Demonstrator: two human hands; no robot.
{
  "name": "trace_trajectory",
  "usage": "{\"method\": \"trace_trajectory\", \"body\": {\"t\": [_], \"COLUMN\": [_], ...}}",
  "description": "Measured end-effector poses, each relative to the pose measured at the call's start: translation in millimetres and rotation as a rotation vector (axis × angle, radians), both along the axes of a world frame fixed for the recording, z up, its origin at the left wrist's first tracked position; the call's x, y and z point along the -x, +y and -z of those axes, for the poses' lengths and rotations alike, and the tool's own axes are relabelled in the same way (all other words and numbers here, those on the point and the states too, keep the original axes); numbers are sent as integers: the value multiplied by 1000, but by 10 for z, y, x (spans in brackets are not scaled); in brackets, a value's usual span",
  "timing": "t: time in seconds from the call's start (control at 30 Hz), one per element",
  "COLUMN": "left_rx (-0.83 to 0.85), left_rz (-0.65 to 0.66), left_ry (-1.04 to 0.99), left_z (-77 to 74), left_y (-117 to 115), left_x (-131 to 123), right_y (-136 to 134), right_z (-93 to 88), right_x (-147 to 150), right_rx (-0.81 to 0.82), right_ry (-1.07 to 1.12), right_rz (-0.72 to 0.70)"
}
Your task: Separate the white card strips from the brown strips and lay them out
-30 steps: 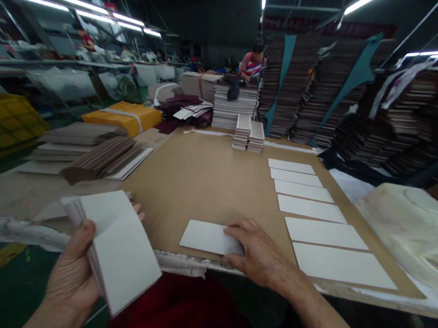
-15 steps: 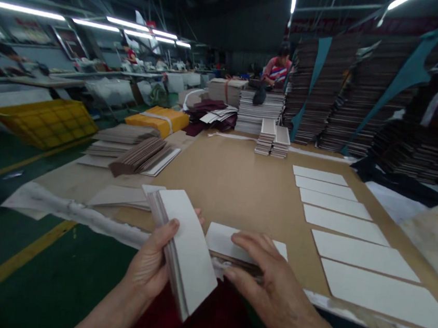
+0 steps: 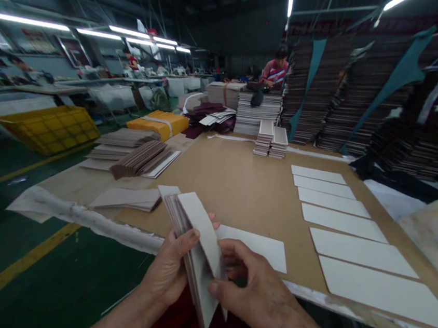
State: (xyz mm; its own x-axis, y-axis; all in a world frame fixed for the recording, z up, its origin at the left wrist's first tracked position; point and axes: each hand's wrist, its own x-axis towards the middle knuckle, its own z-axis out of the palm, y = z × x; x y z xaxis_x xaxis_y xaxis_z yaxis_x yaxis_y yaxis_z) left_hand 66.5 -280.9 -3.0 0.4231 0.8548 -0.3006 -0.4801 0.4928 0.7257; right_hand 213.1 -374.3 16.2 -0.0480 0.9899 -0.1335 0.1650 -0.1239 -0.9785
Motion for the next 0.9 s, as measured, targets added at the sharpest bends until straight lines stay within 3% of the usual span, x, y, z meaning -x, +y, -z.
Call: {"method": "trace_trajectory", "body": {"t": [0.13, 0.23, 0.33, 0.43, 0.57, 0.9], "left_rx": [55, 99, 158, 203, 189, 309], "left_rz": [-97, -207, -209, -159, -141, -103], "left_ry": [-62, -56, -41, 8, 28, 100], "left_z": [-4, -25, -60, -90, -121, -232], "left_y": [68, 85, 31, -54, -114, -87], "left_x": [156, 321, 459, 546, 631, 533], "right_y": [49, 240, 452, 576, 625, 663], "right_z": [-130, -126, 17, 201, 341, 345], "right_x": [-412, -801, -1052, -1141, -1185, -1232], "right_rx": [10, -139, -139, -111, -129, -182], "right_ry": [-262, -604, -782, -839, -872, -870], "right_rz": [125, 250, 120, -6, -40, -126]}}
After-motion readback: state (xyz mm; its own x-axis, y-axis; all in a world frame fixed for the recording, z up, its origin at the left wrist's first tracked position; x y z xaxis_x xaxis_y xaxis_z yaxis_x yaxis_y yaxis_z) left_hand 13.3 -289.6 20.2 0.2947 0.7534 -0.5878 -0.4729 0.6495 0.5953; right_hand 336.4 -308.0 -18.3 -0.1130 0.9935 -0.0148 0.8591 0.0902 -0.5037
